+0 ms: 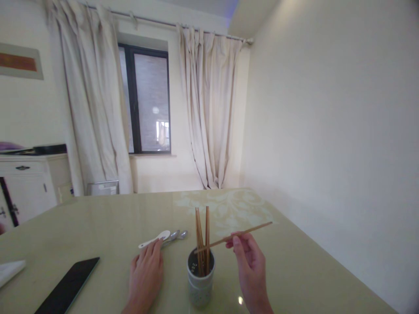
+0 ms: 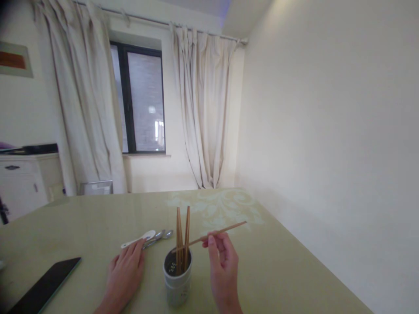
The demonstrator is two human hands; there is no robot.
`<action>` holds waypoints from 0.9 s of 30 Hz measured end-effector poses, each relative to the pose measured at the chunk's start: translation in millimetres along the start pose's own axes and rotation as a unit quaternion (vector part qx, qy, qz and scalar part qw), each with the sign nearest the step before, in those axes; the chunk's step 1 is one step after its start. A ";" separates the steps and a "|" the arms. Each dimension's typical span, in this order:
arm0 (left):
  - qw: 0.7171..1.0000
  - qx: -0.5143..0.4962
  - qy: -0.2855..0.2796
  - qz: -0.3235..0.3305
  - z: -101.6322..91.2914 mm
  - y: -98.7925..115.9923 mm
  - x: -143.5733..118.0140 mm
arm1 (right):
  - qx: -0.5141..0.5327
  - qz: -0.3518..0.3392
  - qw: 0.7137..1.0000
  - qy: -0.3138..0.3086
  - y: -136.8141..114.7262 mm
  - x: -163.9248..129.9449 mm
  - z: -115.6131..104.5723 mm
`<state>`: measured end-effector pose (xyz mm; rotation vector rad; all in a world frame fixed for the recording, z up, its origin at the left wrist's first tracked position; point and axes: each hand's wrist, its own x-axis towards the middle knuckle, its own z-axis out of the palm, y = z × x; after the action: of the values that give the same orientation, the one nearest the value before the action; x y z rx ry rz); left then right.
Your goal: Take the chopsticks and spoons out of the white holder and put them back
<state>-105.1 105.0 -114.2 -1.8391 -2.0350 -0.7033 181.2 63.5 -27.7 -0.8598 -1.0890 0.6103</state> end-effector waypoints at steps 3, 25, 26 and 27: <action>0.998 0.047 -0.033 0.005 8.0 -1.4 -4.6 | -0.015 -0.006 0.999 -0.030 5.4 -3.9 2.8; 0.992 -0.107 -0.066 -0.018 14.7 -6.1 7.3 | -0.136 -0.046 0.982 -0.119 16.4 -19.3 16.6; 0.991 -0.123 -0.051 -0.021 15.1 -6.0 8.4 | -0.134 -0.058 0.982 -0.121 15.8 -20.1 16.5; 0.989 -0.144 -0.030 -0.024 14.7 -5.2 9.5 | -0.131 -0.072 0.981 -0.123 15.1 -21.0 16.3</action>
<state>-110.1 120.7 -122.1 -1.9896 -2.1137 -1.0142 158.3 59.9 -47.6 -0.9384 -1.4669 0.4644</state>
